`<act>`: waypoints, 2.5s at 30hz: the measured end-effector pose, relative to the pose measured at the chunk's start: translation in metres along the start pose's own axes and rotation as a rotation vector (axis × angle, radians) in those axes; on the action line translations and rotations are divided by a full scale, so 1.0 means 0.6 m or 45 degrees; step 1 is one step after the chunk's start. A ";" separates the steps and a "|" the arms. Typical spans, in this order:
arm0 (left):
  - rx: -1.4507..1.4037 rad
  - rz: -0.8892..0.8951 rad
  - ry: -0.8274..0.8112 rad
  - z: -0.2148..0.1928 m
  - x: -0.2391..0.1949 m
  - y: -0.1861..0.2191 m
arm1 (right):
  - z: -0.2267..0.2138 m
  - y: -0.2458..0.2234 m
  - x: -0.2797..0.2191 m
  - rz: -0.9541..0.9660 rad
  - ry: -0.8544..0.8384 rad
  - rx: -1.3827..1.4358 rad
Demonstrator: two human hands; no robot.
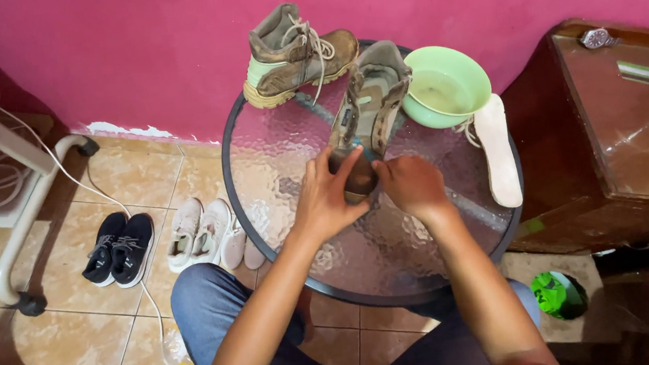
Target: The person scrubs a brown hiking boot with a toothbrush, focusing on the sole and upper sections. The person holds the boot steady with one hand while scrubbing with the other, occasionally rotating the boot to access different areas.
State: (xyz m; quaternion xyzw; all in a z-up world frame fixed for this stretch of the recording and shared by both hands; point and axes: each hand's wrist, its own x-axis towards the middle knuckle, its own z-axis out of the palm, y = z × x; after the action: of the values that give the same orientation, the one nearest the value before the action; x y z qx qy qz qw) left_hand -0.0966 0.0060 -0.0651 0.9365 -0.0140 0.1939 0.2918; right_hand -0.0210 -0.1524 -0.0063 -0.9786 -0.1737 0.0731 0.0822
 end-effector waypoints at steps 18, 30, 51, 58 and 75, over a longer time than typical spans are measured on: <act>-0.086 -0.098 -0.027 0.006 0.008 -0.002 | 0.004 -0.003 -0.024 -0.008 -0.019 0.026; -0.051 -0.107 0.027 0.000 0.013 0.006 | -0.042 -0.023 -0.043 -0.017 -0.039 0.027; -0.125 -0.154 -0.080 -0.011 0.010 0.004 | -0.027 -0.001 -0.034 -0.021 -0.100 -0.032; -0.088 -0.125 -0.005 0.001 0.010 -0.001 | 0.018 -0.004 -0.017 0.047 -0.007 -0.160; -0.082 -0.178 -0.046 0.004 0.011 -0.003 | 0.033 0.007 -0.020 -0.081 0.123 -0.213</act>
State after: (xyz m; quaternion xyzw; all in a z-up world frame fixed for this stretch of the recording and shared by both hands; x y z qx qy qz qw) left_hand -0.0897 0.0066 -0.0653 0.9287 0.0400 0.1553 0.3344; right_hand -0.0344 -0.1577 -0.0251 -0.9785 -0.2060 0.0084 0.0107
